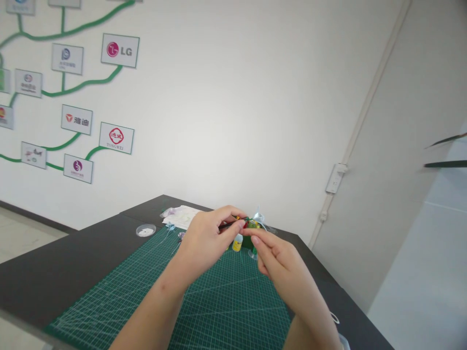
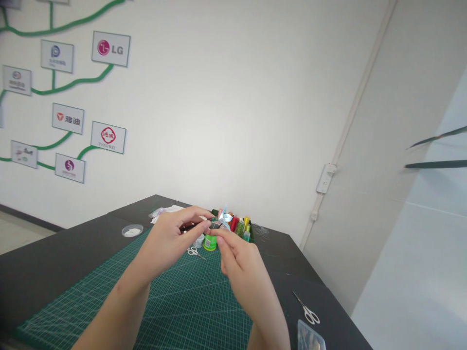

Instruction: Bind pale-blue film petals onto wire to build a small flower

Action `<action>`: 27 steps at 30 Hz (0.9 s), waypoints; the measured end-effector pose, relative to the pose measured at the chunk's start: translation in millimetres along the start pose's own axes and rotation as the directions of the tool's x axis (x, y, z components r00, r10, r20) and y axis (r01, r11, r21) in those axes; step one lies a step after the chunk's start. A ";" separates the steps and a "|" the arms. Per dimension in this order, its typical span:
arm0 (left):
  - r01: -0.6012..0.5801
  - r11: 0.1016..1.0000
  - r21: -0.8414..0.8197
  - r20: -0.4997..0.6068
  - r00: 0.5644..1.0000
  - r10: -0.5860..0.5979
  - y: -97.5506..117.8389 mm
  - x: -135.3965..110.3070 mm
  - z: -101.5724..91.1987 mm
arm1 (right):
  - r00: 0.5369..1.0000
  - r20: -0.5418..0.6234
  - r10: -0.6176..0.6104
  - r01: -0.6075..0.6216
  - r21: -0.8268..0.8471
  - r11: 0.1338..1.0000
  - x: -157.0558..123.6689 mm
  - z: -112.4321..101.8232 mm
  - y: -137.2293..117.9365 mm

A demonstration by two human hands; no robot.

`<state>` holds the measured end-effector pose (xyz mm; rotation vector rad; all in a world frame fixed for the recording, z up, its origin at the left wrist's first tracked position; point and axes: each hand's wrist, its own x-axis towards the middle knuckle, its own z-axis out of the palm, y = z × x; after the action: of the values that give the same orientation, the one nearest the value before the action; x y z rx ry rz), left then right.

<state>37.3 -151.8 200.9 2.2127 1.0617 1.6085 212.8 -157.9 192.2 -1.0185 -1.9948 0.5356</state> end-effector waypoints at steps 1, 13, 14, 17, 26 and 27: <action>0.003 1.000 0.006 -0.005 1.000 -0.003 -0.5 0.2 0.2 | 1.000 0.001 -0.013 0.013 -0.040 0.999 -1.1 0.5 -0.1; -0.037 0.984 0.172 0.143 0.990 0.013 -0.4 -1.2 -1.5 | 0.994 0.074 -0.081 0.093 -0.183 0.979 -13.5 -5.3 -2.7; -0.043 0.983 0.179 0.157 0.987 0.014 0.0 -1.5 -1.7 | 0.994 0.073 -0.082 0.094 -0.175 0.980 -13.9 -6.4 -3.0; -0.052 0.979 0.197 0.199 0.980 0.012 0.8 -1.8 -1.4 | 0.991 0.070 -0.110 0.120 -0.169 0.978 -15.3 -8.4 -5.0; -0.026 0.968 0.249 0.250 0.967 -0.038 -1.6 -0.2 2.9 | 0.980 -0.003 -0.200 0.197 -0.181 0.964 -19.4 -9.9 -8.6; -0.025 0.968 0.250 0.253 0.967 -0.041 -1.6 -0.3 3.3 | 0.978 -0.023 -0.207 0.200 -0.167 0.965 -19.2 -10.5 -8.3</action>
<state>39.4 -150.1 198.5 2.4880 1.2528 1.1935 224.1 -178.3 194.6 -0.8997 -2.1038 0.2405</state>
